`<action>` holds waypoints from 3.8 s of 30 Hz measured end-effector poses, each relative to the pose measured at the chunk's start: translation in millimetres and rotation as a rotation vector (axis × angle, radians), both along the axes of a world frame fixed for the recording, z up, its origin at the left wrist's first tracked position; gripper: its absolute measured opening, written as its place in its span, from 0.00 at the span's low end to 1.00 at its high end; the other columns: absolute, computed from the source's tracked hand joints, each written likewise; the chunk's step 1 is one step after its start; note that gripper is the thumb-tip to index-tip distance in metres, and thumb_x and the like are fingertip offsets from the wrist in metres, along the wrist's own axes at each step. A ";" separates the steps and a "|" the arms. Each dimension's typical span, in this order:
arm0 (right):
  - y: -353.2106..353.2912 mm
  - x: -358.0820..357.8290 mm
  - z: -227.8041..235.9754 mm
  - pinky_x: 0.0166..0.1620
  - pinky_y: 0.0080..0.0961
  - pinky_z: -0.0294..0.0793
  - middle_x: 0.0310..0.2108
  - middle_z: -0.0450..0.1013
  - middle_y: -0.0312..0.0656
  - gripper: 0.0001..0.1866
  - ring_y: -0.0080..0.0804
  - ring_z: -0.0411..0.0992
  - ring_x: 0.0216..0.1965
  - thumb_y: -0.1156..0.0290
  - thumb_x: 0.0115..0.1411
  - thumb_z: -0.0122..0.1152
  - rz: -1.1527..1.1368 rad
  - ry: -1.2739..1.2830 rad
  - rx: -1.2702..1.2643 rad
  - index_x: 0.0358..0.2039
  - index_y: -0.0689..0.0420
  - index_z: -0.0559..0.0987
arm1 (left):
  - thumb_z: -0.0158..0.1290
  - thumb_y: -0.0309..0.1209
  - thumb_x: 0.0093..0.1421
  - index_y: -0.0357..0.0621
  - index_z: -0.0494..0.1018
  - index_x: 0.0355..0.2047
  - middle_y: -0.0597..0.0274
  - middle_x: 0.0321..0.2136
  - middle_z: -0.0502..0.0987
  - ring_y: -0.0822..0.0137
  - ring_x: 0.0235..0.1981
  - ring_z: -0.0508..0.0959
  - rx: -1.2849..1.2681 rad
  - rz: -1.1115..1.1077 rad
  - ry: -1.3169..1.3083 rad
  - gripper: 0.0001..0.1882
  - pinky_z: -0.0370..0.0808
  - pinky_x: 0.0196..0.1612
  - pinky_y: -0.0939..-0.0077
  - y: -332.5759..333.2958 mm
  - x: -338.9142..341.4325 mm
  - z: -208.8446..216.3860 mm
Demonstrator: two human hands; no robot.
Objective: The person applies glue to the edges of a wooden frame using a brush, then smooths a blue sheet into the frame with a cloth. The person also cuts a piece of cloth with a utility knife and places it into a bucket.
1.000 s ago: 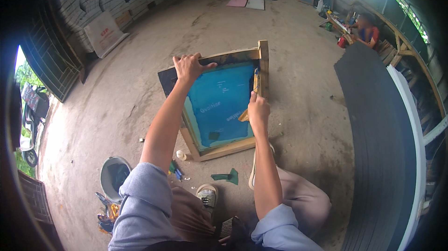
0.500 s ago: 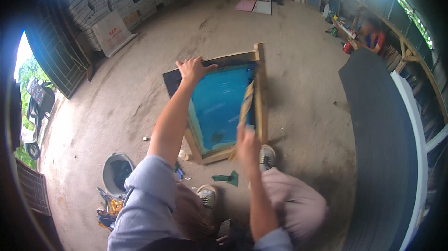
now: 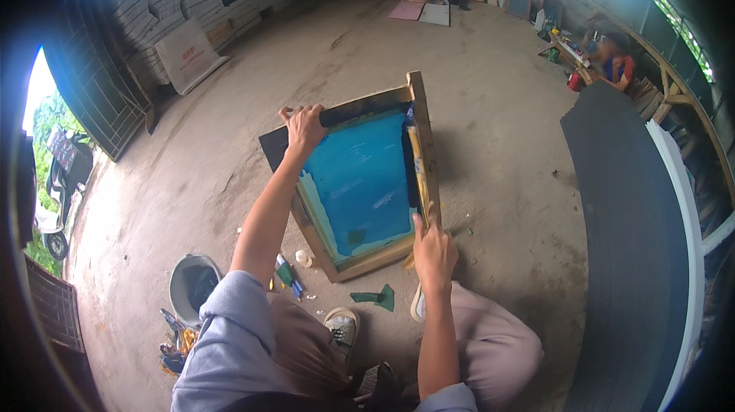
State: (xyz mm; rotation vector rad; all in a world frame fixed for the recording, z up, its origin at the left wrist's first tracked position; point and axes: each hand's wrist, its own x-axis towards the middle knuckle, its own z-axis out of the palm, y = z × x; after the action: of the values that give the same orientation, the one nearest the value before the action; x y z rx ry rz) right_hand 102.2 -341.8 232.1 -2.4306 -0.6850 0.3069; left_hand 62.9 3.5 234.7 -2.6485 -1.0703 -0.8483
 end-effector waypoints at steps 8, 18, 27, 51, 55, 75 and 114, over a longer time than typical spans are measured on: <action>33.2 53.7 -31.0 0.54 0.38 0.65 0.37 0.77 0.48 0.27 0.50 0.69 0.39 0.50 0.67 0.38 0.140 -0.559 0.128 0.40 0.59 0.80 | 0.68 0.33 0.39 0.50 0.76 0.37 0.63 0.33 0.78 0.62 0.43 0.75 0.045 0.015 -0.056 0.22 0.50 0.57 0.47 -45.1 -9.1 16.7; 120.5 119.3 -0.1 0.38 0.42 0.73 0.32 0.76 0.54 0.28 0.52 0.75 0.37 0.44 0.58 0.54 -0.121 -0.315 0.275 0.37 0.62 0.73 | 0.66 0.31 0.39 0.47 0.75 0.35 0.64 0.31 0.77 0.63 0.40 0.74 0.122 -0.007 -0.114 0.20 0.51 0.57 0.50 -73.7 -22.8 23.6; 126.7 133.6 -1.6 0.27 0.41 0.72 0.23 0.73 0.60 0.11 0.56 0.75 0.29 0.70 0.61 0.53 0.138 -0.529 0.420 0.28 0.65 0.75 | 0.64 0.30 0.41 0.46 0.74 0.32 0.62 0.28 0.76 0.62 0.39 0.74 0.206 -0.028 -0.166 0.16 0.52 0.55 0.54 -71.4 -24.8 20.5; 152.3 86.8 -28.4 0.58 0.43 0.65 0.57 0.57 0.54 0.29 0.51 0.61 0.57 0.77 0.62 0.48 -0.187 -0.678 0.739 0.63 0.62 0.54 | 0.67 0.33 0.39 0.49 0.75 0.37 0.65 0.32 0.77 0.65 0.41 0.74 0.181 0.011 -0.126 0.22 0.52 0.56 0.55 -91.6 -25.8 24.7; 161.7 80.3 -38.9 0.55 0.40 0.65 0.55 0.59 0.57 0.25 0.54 0.62 0.55 0.77 0.62 0.49 -0.221 -0.662 0.804 0.59 0.66 0.58 | 0.67 0.33 0.39 0.49 0.74 0.37 0.65 0.32 0.76 0.64 0.41 0.74 0.194 0.002 -0.136 0.23 0.53 0.56 0.55 -91.5 -26.4 26.5; 179.1 104.0 -8.5 0.47 0.44 0.72 0.43 0.75 0.49 0.19 0.45 0.74 0.46 0.59 0.63 0.47 -0.431 0.039 0.659 0.50 0.55 0.74 | 0.66 0.43 0.41 0.46 0.75 0.37 0.62 0.31 0.77 0.64 0.41 0.74 0.153 0.010 -0.061 0.24 0.52 0.55 0.53 -91.6 -29.1 27.4; 186.2 127.0 -17.4 0.32 0.43 0.74 0.27 0.75 0.53 0.11 0.53 0.74 0.31 0.67 0.62 0.49 0.239 -0.473 0.452 0.27 0.60 0.74 | 0.58 0.64 0.43 0.43 0.77 0.31 0.60 0.27 0.77 0.62 0.39 0.74 0.111 -0.041 -0.142 0.34 0.46 0.56 0.49 -32.0 -2.7 7.6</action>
State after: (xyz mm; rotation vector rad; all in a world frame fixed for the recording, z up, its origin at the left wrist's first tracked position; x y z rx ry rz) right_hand 229.2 -155.6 214.7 -1.9929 -1.1163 -0.3169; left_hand 60.2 -28.5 242.4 -2.5598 -0.9711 -1.0849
